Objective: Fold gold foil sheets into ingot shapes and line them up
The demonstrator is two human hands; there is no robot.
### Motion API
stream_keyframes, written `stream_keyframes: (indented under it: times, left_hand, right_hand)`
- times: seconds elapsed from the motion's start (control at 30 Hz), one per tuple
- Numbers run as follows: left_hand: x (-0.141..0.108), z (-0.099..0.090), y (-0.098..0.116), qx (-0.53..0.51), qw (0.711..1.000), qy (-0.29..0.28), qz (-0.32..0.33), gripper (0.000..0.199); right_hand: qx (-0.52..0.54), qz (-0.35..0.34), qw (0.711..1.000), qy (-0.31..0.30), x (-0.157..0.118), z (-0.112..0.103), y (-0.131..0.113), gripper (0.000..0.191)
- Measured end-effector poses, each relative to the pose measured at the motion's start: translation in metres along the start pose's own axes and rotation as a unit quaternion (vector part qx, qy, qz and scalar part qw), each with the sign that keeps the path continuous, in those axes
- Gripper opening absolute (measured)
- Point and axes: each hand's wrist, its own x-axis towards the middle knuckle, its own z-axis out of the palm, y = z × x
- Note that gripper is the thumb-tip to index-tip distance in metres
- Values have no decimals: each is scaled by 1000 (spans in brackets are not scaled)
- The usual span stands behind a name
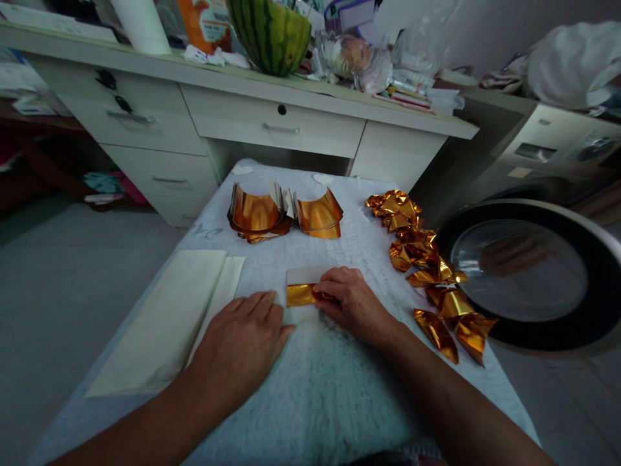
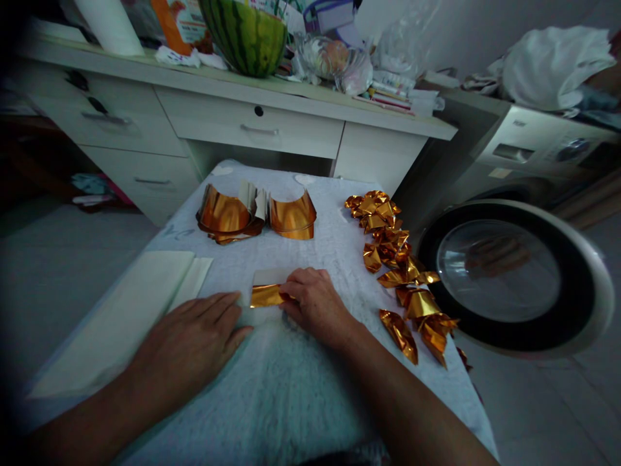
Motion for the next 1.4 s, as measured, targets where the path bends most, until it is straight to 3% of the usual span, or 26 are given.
stream_keyframes:
  times: [0.07,0.2,0.37,0.53,0.77,0.97,1.13,1.4]
  left_hand:
    - [6,-7,2,-4,1000,3,-18,21]
    - [21,-5,10,-55,998,29,19,16]
    - [33,6,9,-73,997,2,16,18]
    - [36,5,3,-54,998,-14,19,22]
    - [31,14,-2,-66,998,1,-23,30]
    - [32,25,-7,-153,984,89,-35,32]
    - [36,23,-5,-194,969,152,-33,33]
    - [35,19,-4,-252,961,104,-47,33]
  right_hand:
    - [3,-2,1000,0,0,0,0,15]
    - [0,-3,1000,-2,1,-1,0,14]
    - [8,-6,1000,-3,1,-1,2,11]
    - [16,-6,1000,3,1,-2,1,10]
    - [3,20,1000,13,-1,-3,1,28]
    - [6,52,998,39,0,-5,5,25]
    - [11,49,997,60,-2,-7,4,26]
    - [3,10,999,45,-4,-9,-3,25]
